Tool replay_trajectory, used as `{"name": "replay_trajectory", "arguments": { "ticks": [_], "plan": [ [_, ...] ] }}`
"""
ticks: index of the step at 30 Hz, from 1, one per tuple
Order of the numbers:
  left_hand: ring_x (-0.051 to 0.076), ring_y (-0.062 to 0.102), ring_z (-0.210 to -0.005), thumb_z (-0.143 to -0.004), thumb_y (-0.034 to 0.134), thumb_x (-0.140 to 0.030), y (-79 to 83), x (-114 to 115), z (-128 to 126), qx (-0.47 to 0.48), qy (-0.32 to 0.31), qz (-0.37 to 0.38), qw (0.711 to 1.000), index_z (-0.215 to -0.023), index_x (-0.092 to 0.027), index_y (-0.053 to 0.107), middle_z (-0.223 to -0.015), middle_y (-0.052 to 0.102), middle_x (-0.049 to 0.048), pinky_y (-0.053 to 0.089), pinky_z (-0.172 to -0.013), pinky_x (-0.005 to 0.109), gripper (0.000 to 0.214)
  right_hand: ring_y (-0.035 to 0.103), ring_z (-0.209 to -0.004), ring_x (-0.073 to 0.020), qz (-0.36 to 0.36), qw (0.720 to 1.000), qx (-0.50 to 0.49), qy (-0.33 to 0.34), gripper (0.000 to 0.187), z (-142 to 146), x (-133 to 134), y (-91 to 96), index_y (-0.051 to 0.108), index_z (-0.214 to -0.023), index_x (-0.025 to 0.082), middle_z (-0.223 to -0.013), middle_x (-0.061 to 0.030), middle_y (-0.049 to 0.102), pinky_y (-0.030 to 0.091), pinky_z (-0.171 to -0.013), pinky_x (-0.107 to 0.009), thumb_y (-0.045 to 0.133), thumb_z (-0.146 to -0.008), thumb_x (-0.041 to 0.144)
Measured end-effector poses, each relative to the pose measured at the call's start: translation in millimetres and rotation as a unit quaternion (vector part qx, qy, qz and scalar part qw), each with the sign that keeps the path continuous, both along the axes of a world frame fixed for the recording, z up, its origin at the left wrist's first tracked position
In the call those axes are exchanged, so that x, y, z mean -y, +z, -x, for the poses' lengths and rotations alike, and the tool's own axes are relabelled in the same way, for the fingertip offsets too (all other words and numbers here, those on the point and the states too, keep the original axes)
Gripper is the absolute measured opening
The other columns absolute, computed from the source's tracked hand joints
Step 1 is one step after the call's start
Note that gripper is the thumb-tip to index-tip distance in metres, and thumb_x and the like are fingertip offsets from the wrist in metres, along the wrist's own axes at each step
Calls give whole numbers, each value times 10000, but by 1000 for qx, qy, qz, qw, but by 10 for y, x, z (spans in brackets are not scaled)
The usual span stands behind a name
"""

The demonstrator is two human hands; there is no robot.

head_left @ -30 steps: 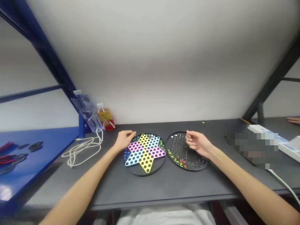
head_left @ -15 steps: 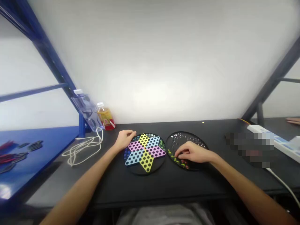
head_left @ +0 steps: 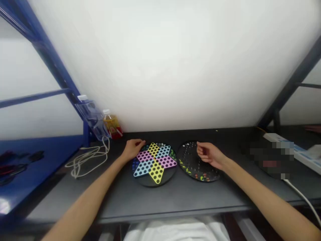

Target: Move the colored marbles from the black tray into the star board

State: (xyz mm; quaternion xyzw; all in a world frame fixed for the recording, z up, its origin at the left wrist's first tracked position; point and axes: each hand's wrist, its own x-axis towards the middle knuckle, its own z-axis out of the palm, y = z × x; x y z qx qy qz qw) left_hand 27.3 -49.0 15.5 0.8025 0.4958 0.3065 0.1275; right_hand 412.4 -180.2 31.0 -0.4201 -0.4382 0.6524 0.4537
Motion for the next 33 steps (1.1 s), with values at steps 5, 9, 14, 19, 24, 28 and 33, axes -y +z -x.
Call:
{"name": "replay_trajectory", "arguments": {
  "ticks": [5,9,14,19,24,28,33],
  "plan": [
    [149,558,-624,-869,468,-495,-9,-9,0,-8,-4,-6,1000,-735,-180,734,-673,683,1,380,-619,248,434,219,-424,-55,-104,974,195,43,422,57,79,22,432,-590,183,-478,76,311,147,-411,-220,651,-806,472],
    [145,540,-610,-865,465,-502,-8,-10,-6,-11,-1,-7,1000,-737,-175,737,-667,679,3,381,-617,249,443,431,-521,-97,-191,905,354,137,251,87,160,113,649,-712,153,-557,24,515,301,-497,-225,689,-778,393],
    [143,530,-609,-868,456,-501,-4,-3,-14,-18,-4,-7,1000,-719,-172,726,-642,662,2,379,-620,247,451,524,-534,-123,-203,857,430,200,216,121,289,211,675,-850,178,-591,14,597,354,-526,-229,644,-817,389],
    [143,526,-607,-861,453,-510,9,12,-23,-15,-1,-3,1000,-721,-162,722,-625,648,5,374,-599,241,461,552,-546,-127,-199,842,435,251,240,143,338,246,662,-845,171,-589,13,597,366,-528,-223,659,-809,408],
    [131,508,-586,-855,469,-493,16,21,-25,-14,-5,-10,1000,-695,-149,710,-611,633,-2,356,-573,232,449,529,-544,-112,-176,877,385,226,250,141,305,222,635,-825,159,-582,27,561,371,-531,-213,684,-790,402],
    [125,506,-578,-865,467,-477,23,23,-26,-19,-6,-14,1000,-699,-149,711,-604,625,-6,348,-572,231,441,293,-423,-57,-96,967,202,122,271,69,249,200,576,-855,174,-504,89,359,241,-416,-183,643,-830,436],
    [128,517,-596,-872,465,-466,36,26,-26,-27,-12,-13,999,-694,-149,710,-616,634,-4,352,-588,232,438,117,-423,-57,11,998,-54,39,278,-25,175,187,510,-823,199,-545,90,260,88,-375,-193,540,-882,469]
  ]
}}
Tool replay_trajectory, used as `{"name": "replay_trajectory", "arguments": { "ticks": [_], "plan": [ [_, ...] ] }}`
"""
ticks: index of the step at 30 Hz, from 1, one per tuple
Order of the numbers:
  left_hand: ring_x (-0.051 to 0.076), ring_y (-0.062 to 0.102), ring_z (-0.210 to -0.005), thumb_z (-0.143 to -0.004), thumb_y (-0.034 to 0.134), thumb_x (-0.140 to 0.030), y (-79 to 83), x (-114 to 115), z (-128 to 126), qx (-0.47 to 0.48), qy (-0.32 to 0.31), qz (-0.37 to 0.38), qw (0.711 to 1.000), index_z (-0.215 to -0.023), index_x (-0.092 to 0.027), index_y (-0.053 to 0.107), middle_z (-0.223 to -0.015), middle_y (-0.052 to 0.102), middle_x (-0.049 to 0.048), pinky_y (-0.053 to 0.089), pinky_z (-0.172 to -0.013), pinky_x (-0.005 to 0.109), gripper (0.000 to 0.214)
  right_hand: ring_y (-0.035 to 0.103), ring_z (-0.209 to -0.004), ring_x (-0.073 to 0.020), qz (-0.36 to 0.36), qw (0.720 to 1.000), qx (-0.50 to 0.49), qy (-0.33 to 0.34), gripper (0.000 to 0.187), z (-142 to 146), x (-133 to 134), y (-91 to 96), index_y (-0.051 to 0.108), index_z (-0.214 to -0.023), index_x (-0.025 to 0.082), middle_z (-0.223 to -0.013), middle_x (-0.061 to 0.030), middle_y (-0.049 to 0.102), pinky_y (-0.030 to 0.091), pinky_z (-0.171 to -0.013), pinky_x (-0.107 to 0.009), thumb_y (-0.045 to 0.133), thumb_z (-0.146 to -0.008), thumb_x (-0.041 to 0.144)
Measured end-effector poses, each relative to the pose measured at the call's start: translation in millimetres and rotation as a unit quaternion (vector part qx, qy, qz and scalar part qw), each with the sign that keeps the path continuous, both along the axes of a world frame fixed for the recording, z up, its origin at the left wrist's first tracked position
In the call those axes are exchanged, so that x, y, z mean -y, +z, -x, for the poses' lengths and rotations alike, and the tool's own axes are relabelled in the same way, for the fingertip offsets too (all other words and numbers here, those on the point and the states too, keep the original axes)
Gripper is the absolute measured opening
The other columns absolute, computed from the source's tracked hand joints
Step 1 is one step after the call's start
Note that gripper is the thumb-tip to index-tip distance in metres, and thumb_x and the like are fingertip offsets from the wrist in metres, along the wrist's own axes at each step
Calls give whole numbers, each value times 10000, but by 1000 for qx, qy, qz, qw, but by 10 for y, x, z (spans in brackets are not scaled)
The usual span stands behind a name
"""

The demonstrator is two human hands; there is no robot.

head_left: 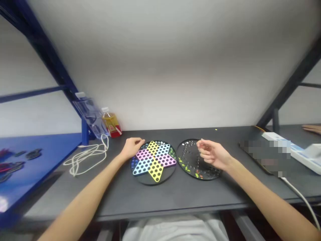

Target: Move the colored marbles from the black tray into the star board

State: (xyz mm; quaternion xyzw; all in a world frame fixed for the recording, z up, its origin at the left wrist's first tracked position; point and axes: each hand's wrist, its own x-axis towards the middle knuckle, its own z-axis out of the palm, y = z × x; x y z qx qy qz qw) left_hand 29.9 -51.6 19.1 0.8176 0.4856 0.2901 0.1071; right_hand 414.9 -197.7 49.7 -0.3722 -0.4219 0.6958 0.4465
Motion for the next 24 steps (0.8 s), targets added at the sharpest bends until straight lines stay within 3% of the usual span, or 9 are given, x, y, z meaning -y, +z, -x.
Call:
{"name": "replay_trajectory", "arguments": {
  "ticks": [3,6,10,12,14,17,21,24],
  "plan": [
    [128,513,-597,-872,464,-465,-10,-4,5,2,-1,-5,1000,-713,-146,717,-632,644,-1,360,-603,234,437,150,-421,-53,-11,999,-3,-45,366,-4,-33,-55,429,-678,194,-562,69,316,91,-386,-212,553,-869,480],
    [128,505,-586,-872,462,-468,-25,-13,13,1,-1,-8,1000,-701,-145,714,-618,636,-1,359,-602,236,443,165,-414,-55,-92,984,120,-94,487,10,-38,-119,343,-556,195,-488,76,266,111,-407,-232,583,-854,495],
    [125,512,-589,-873,465,-461,-31,-15,15,-3,2,-10,1000,-697,-150,710,-611,624,-11,354,-596,232,433,307,-475,-79,-214,911,353,-4,381,27,0,-123,586,-576,151,-496,42,403,214,-461,-240,658,-798,452],
    [124,511,-589,-875,465,-459,-30,-13,12,-3,3,-12,1000,-697,-153,709,-614,626,-12,354,-597,230,430,344,-515,-90,-242,877,412,57,269,40,20,-103,697,-700,151,-530,42,438,240,-487,-238,705,-753,415],
    [123,506,-585,-877,464,-461,-31,-13,12,-5,-1,-11,1000,-693,-154,708,-616,629,-11,353,-595,230,433,349,-515,-90,-247,860,436,99,244,57,31,-91,730,-771,154,-526,53,422,251,-494,-237,735,-716,392],
    [125,506,-584,-880,463,-466,-38,-20,15,-6,-3,-10,1000,-697,-155,708,-619,633,-8,356,-598,231,437,363,-499,-88,-240,855,440,136,256,82,33,-97,741,-808,145,-522,56,424,264,-492,-236,734,-713,383],
    [133,521,-596,-880,461,-469,-39,-28,16,-4,-1,-9,1000,-712,-153,713,-632,645,-2,364,-605,235,438,379,-496,-90,-239,861,430,132,252,92,28,-128,727,-821,144,-515,54,432,267,-487,-233,719,-729,378],
    [131,515,-592,-881,461,-468,-32,-24,14,-8,-6,-10,1000,-706,-154,713,-625,641,-4,363,-604,237,439,366,-501,-85,-225,889,389,88,240,77,22,-149,681,-815,150,-525,58,420,265,-482,-221,725,-730,371]
  ]
}}
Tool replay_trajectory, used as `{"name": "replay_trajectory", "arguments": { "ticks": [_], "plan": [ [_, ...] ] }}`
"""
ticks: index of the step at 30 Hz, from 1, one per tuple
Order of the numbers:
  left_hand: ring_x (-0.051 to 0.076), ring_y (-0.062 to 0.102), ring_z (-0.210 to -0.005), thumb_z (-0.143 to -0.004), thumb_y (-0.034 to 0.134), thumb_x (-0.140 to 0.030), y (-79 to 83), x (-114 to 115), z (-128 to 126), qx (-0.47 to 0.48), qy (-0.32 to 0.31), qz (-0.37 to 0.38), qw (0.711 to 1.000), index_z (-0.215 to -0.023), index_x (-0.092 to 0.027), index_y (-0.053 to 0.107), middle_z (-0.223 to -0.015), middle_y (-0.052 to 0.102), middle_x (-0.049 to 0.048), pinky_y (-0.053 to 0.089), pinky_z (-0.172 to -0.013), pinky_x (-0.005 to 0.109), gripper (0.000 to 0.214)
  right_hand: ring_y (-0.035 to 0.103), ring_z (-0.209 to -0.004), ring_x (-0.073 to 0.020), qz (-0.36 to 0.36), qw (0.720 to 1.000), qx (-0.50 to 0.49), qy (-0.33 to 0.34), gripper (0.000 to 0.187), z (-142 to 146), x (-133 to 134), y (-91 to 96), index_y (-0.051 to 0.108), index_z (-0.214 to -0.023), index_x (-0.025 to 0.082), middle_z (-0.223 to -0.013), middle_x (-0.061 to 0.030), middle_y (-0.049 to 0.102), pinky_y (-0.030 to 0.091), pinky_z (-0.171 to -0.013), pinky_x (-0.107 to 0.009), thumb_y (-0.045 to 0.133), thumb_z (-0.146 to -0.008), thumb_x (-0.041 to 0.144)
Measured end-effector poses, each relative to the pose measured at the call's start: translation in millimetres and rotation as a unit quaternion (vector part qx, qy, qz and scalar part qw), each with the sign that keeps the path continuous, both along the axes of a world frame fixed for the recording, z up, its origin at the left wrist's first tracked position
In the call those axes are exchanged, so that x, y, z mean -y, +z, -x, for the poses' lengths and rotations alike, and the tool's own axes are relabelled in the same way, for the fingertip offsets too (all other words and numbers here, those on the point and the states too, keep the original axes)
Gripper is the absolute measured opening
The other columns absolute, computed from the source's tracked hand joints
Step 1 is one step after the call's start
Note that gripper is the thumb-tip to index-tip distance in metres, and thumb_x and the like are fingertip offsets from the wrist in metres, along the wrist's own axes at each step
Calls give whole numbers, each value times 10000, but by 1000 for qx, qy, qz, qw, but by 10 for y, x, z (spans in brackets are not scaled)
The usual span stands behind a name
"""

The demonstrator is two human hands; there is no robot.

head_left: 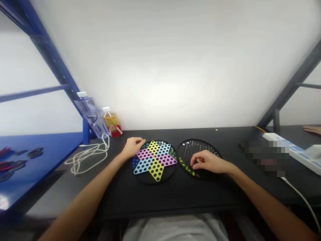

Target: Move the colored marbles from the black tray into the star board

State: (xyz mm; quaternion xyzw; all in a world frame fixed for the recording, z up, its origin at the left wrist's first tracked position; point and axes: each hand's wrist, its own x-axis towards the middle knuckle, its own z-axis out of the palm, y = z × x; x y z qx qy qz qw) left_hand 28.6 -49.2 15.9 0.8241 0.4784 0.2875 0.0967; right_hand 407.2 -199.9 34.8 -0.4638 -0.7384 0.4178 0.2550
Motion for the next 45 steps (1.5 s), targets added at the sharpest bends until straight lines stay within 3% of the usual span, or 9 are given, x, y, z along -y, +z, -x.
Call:
{"name": "replay_trajectory", "arguments": {
  "ticks": [6,10,14,17,24,30,35,39,45],
  "plan": [
    [130,516,-592,-873,468,-466,9,8,-3,2,3,2,1000,-707,-151,714,-627,644,-3,363,-598,236,432,129,-426,-55,159,924,-330,-109,302,-73,-29,46,518,-769,186,-529,93,256,91,-392,-197,567,-857,471],
    [133,528,-591,-869,475,-461,15,9,-7,5,1,6,1000,-725,-154,720,-626,651,-1,367,-591,233,418,133,-421,-52,164,890,-401,-140,417,-103,-61,66,390,-641,196,-548,72,301,69,-382,-208,539,-866,513],
    [143,559,-613,-861,486,-466,16,9,0,8,5,9,1000,-736,-159,726,-657,676,7,393,-615,236,410,158,-406,-53,78,950,-257,-159,496,-123,-52,56,335,-542,199,-471,85,235,92,-393,-225,621,-819,495],
    [153,589,-646,-858,496,-470,24,13,11,11,-4,22,1000,-765,-163,733,-711,702,20,421,-645,241,399,274,-436,-68,36,997,-52,-46,400,-134,7,109,532,-538,160,-448,61,345,170,-423,-230,710,-735,460],
    [145,600,-657,-821,557,-427,83,55,18,23,-21,34,999,-898,-166,733,-877,722,51,466,-651,249,323,377,-485,-83,11,993,83,83,391,-73,84,163,722,-777,143,-501,67,432,238,-462,-227,821,-565,457],
    [132,625,-622,-790,553,-334,223,133,33,40,-52,106,992,-1108,-166,655,-1055,700,73,521,-612,254,373,361,-475,-76,25,994,74,72,313,-83,63,125,711,-810,137,-500,74,397,265,-480,-220,758,-677,417],
    [96,603,-502,-706,476,-165,442,283,110,-12,-95,195,976,-1278,-230,534,-1276,611,90,488,-469,220,578,268,-444,-64,92,992,-91,11,240,-144,36,75,597,-840,164,-515,92,339,220,-435,-206,693,-735,357],
    [80,589,-443,-615,459,-109,561,387,171,-52,-110,272,954,-1333,-276,414,-1433,472,132,438,-397,192,739,113,-424,-61,219,927,-303,2,175,-144,-39,-19,460,-762,201,-520,102,217,99,-392,-192,565,-771,341],
    [78,561,-405,-627,488,-130,579,437,160,-55,-92,257,960,-1202,-231,429,-1286,595,147,413,-388,192,587,119,-428,-77,231,862,-449,-56,386,42,-108,40,263,-576,215,-519,63,217,124,-385,-220,475,-835,407]
  ]
}}
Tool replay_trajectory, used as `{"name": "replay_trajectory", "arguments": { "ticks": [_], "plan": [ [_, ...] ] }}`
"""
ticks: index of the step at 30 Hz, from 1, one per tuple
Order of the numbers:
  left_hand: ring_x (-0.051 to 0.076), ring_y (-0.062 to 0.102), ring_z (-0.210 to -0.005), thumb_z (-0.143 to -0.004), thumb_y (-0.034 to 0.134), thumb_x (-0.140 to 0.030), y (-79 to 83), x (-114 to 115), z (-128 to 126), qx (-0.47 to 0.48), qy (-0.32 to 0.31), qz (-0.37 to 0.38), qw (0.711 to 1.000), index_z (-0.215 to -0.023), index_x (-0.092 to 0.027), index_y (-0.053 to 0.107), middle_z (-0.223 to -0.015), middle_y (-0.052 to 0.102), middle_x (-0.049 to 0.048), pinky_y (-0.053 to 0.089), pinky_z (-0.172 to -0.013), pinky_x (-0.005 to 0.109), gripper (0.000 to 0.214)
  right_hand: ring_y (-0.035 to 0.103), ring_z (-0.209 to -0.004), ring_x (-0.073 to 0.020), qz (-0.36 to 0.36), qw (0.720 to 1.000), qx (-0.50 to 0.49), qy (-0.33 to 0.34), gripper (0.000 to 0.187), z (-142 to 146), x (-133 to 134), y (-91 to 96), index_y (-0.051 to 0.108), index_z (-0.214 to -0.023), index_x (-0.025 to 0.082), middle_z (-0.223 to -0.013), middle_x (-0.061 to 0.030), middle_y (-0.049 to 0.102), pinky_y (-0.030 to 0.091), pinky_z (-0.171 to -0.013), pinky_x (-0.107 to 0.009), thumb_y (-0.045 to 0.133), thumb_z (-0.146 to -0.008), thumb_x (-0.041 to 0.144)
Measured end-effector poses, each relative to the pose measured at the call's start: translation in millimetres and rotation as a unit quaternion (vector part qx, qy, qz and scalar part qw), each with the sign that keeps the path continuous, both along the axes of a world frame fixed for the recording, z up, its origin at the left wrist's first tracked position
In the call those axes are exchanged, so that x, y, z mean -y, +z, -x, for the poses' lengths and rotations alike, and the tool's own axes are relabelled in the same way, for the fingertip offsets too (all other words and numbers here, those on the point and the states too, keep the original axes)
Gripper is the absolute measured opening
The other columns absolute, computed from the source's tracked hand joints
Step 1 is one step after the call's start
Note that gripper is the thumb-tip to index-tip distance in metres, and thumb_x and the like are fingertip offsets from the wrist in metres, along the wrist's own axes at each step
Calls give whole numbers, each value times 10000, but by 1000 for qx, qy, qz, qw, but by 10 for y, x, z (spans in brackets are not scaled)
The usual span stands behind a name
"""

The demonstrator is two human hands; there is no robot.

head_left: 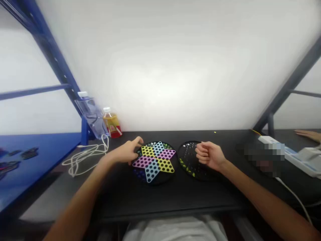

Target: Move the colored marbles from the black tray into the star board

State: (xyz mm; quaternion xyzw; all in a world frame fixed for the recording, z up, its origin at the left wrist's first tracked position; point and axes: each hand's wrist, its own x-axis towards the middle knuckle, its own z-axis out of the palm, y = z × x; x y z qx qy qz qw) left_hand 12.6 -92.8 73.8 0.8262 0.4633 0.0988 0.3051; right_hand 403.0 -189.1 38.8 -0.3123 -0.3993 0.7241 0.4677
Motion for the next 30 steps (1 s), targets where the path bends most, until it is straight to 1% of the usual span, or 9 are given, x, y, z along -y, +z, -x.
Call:
{"name": "replay_trajectory", "arguments": {
  "ticks": [2,4,6,8,13,18,21,24,30],
  "plan": [
    [87,552,-387,-691,486,-167,-9,10,-26,-3,20,-23,1000,-1151,-211,452,-1107,679,109,399,-386,198,463,114,-426,-82,2,999,-20,-25,437,101,-29,42,223,-560,216,-506,59,205,122,-378,-226,477,-856,413],
    [104,535,-362,-747,456,-186,-22,11,-47,-12,42,-47,998,-1101,-195,476,-864,707,56,379,-384,210,355,112,-427,-86,-4,998,-38,-40,445,218,-81,79,213,-552,214,-501,56,201,110,-370,-228,485,-854,396],
    [119,516,-343,-776,424,-184,-42,-7,-46,-22,59,-67,996,-1062,-188,500,-663,661,6,367,-395,223,296,120,-426,-86,-13,998,-53,-41,429,352,-159,114,225,-547,211,-500,54,205,103,-368,-228,493,-842,369],
    [127,511,-348,-789,414,-185,-70,-43,-24,-27,65,-82,994,-1042,-187,528,-567,611,-20,370,-423,232,277,126,-422,-83,-22,997,-59,-43,412,499,-258,144,249,-548,209,-498,56,210,100,-369,-227,497,-839,360],
    [159,591,-538,-788,473,-222,-170,-151,33,-13,42,-176,983,-1020,-195,595,-607,622,-7,398,-552,245,264,153,-401,-75,-18,999,-33,-35,401,880,-504,114,304,-559,209,-470,70,232,116,-363,-219,518,-843,396],
    [163,590,-584,-801,449,-212,-266,-191,21,5,19,-185,983,-1026,-197,630,-637,636,0,399,-592,251,289,204,-368,-56,-11,998,26,-50,415,1161,-581,-53,363,-562,202,-438,82,276,135,-362,-206,571,-823,447],
    [161,584,-583,-800,452,-209,-282,-188,18,8,11,-185,983,-1013,-196,650,-644,637,4,392,-585,250,292,218,-357,-50,-36,995,51,-82,412,1239,-563,-106,394,-553,196,-422,83,293,148,-360,-205,592,-813,446],
    [165,585,-596,-802,445,-204,-274,-182,19,5,18,-184,983,-980,-192,669,-650,634,15,390,-587,251,286,249,-351,-52,-55,990,76,-109,411,1268,-544,-121,407,-537,194,-413,79,309,198,-357,-208,597,-808,439],
    [179,627,-700,-834,408,-196,-258,-175,12,3,5,-196,981,-972,-209,675,-784,684,38,419,-646,253,300,402,-377,-81,-71,977,136,-145,343,1263,-537,-145,483,-568,182,-441,52,405,304,-379,-211,598,-796,411]
  ]
}}
